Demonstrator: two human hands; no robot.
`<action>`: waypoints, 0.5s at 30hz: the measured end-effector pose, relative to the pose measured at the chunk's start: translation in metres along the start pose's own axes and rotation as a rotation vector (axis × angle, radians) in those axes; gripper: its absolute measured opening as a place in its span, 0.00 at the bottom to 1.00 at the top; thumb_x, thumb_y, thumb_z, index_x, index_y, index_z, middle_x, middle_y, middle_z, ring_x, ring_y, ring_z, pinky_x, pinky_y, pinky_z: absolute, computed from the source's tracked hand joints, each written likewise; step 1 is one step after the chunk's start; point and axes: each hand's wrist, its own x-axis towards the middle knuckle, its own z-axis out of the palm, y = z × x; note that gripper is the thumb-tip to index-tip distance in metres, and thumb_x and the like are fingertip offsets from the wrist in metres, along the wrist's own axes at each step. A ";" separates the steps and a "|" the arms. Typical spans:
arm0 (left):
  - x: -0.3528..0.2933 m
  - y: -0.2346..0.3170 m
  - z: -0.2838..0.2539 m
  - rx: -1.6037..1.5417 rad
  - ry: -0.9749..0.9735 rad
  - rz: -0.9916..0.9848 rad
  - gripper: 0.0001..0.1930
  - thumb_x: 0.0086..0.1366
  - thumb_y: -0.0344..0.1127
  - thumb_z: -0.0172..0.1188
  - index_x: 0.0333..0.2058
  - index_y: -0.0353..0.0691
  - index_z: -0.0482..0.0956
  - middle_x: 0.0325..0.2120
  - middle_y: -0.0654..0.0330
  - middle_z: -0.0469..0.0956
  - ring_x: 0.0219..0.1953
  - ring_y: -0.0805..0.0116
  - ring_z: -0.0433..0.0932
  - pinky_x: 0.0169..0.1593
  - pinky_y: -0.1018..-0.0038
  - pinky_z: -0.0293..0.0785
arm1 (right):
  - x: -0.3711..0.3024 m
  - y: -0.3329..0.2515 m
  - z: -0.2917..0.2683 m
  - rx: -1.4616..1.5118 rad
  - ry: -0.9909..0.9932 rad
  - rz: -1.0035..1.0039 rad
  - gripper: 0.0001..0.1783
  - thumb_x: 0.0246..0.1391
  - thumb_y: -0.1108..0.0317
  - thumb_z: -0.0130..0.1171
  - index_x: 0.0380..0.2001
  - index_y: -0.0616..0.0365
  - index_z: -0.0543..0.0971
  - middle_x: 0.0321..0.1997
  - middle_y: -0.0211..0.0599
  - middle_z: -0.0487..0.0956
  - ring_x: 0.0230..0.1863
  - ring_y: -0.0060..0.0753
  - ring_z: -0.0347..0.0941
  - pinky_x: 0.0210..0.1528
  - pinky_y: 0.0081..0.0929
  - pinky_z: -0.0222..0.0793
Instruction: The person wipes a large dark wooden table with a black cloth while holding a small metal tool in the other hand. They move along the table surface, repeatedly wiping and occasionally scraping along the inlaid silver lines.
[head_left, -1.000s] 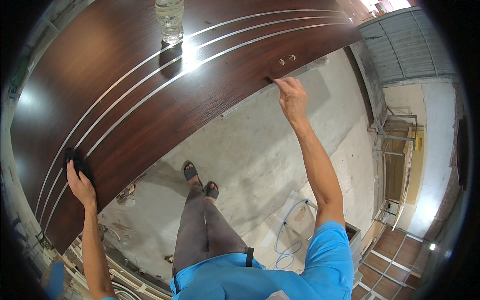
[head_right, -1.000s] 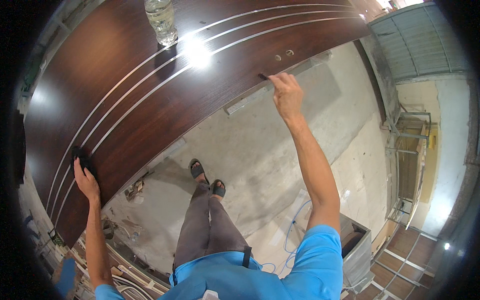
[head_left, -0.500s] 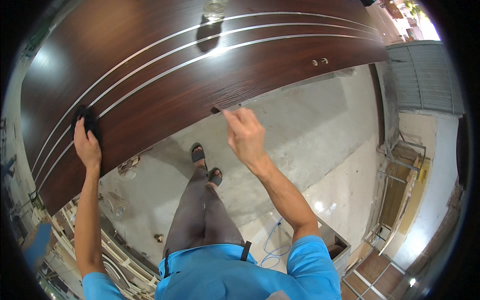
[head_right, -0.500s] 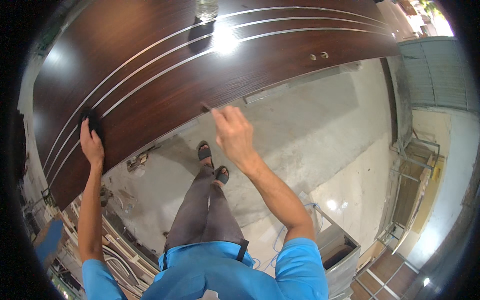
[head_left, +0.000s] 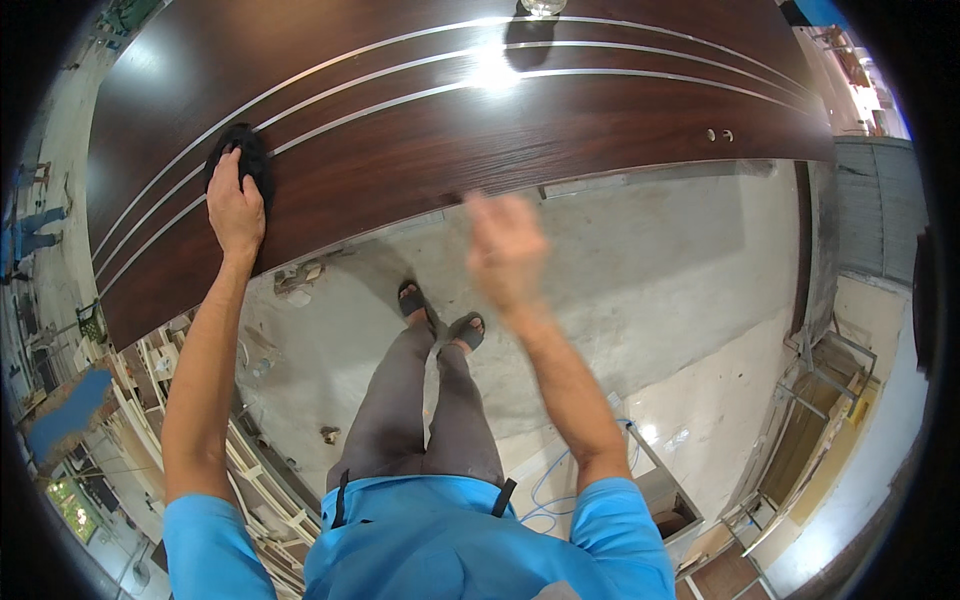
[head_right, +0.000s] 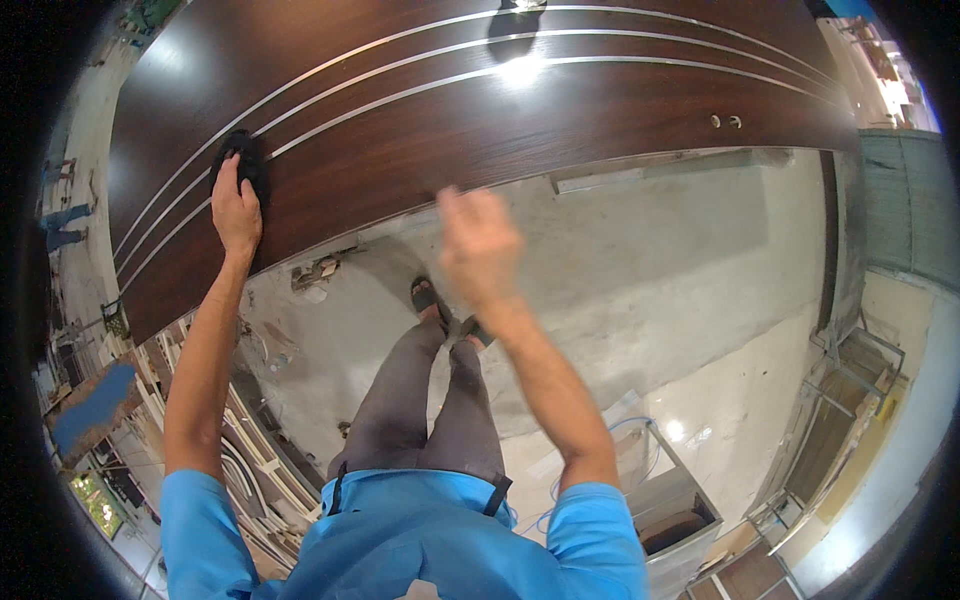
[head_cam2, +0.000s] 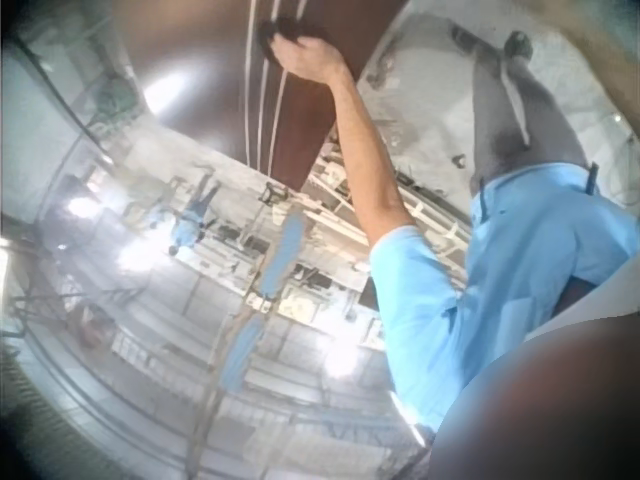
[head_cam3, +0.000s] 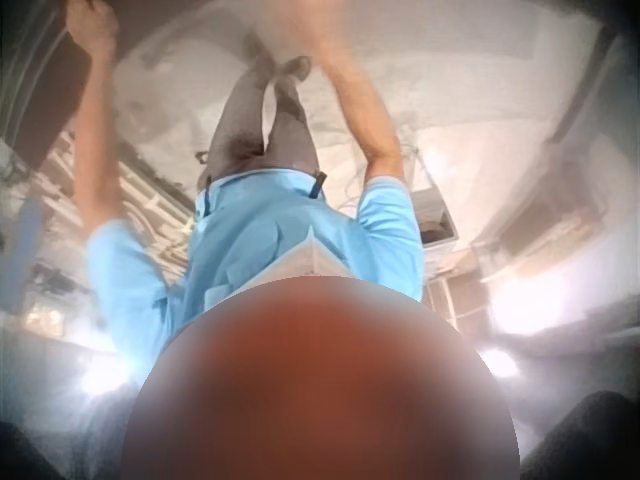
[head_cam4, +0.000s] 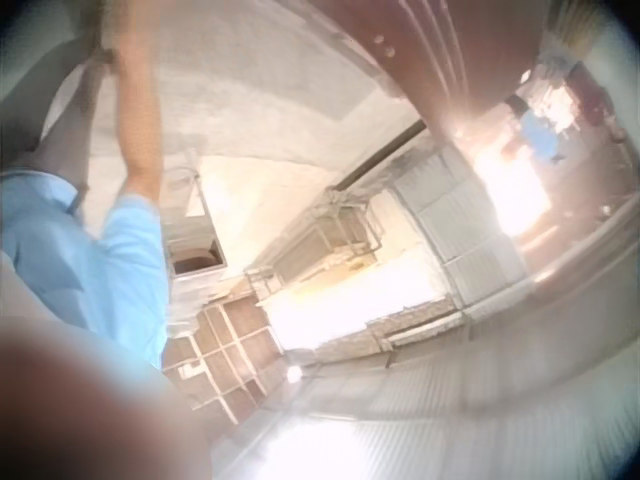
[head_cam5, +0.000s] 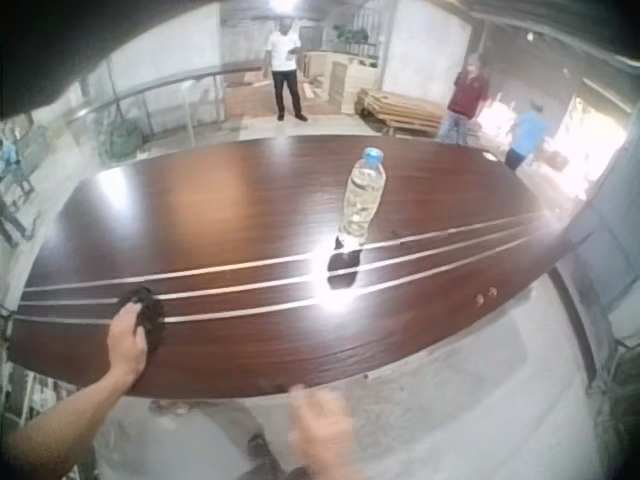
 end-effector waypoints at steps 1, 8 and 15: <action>0.001 0.000 0.000 -0.009 0.002 0.015 0.24 0.70 0.31 0.54 0.64 0.36 0.76 0.66 0.49 0.75 0.68 0.46 0.72 0.72 0.56 0.64 | 0.015 0.017 -0.017 -0.091 0.122 -0.032 0.18 0.51 0.79 0.65 0.47 0.59 0.85 0.37 0.42 0.79 0.40 0.47 0.78 0.38 0.43 0.77; 0.001 0.001 0.001 -0.018 0.022 0.039 0.24 0.69 0.31 0.55 0.63 0.35 0.76 0.65 0.47 0.76 0.67 0.46 0.73 0.71 0.55 0.65 | 0.002 0.049 -0.019 -0.317 0.034 0.041 0.19 0.52 0.80 0.64 0.48 0.57 0.85 0.37 0.42 0.79 0.40 0.45 0.78 0.36 0.42 0.76; 0.003 0.001 0.000 -0.044 0.043 0.074 0.24 0.68 0.31 0.56 0.62 0.35 0.77 0.63 0.47 0.77 0.65 0.44 0.74 0.70 0.54 0.66 | 0.004 -0.038 0.012 -0.091 0.036 -0.022 0.16 0.53 0.80 0.62 0.46 0.57 0.85 0.37 0.43 0.80 0.39 0.45 0.78 0.39 0.45 0.76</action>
